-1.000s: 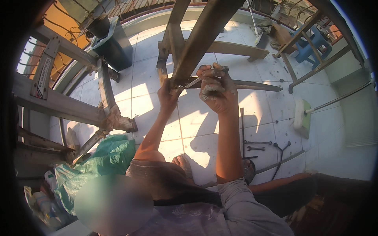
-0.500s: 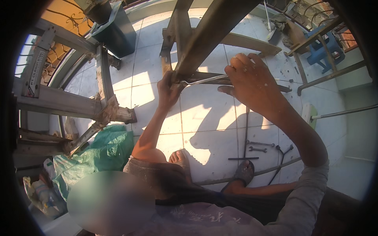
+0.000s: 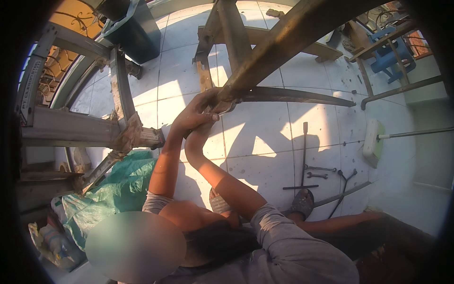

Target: The person assembles a metal frame on a tiled floor, using a wrench to tighten bolts and a hammer to secure joints. They reposition the frame and continue tightening fasteners at multiple connection points.

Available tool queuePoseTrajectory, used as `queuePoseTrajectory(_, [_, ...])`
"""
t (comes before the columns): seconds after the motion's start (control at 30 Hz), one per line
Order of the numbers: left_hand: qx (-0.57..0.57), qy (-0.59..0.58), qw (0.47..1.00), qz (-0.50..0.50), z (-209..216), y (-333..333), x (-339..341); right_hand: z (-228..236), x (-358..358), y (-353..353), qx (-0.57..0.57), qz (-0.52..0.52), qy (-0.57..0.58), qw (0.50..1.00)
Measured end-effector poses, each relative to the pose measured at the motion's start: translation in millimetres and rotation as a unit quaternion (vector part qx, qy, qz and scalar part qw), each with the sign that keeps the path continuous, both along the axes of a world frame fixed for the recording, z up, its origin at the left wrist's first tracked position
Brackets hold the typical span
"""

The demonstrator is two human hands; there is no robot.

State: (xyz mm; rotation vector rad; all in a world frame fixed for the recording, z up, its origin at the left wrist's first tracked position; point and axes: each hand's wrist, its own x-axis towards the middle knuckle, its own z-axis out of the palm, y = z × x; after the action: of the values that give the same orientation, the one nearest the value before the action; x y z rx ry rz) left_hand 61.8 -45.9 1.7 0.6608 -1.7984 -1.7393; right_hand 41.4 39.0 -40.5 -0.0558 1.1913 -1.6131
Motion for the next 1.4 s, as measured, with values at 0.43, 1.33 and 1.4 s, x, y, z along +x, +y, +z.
queuePoseTrajectory(0.43, [0.088,0.035,0.981,0.169,28.0,20.4,-31.8,234.2,-89.9,-44.4,-0.268,0.052,-0.828,0.49])
queuePoseTrajectory(1.33, [-0.072,-0.157,0.955,-0.242,57.5,-110.3,-55.4,78.4,-285.6,66.1,-0.09,0.193,0.8,0.56])
queuePoseTrajectory(1.4, [-0.095,-0.173,0.946,-0.258,62.4,-113.2,-57.9,81.3,-294.5,53.1,-0.121,0.157,0.828,0.524])
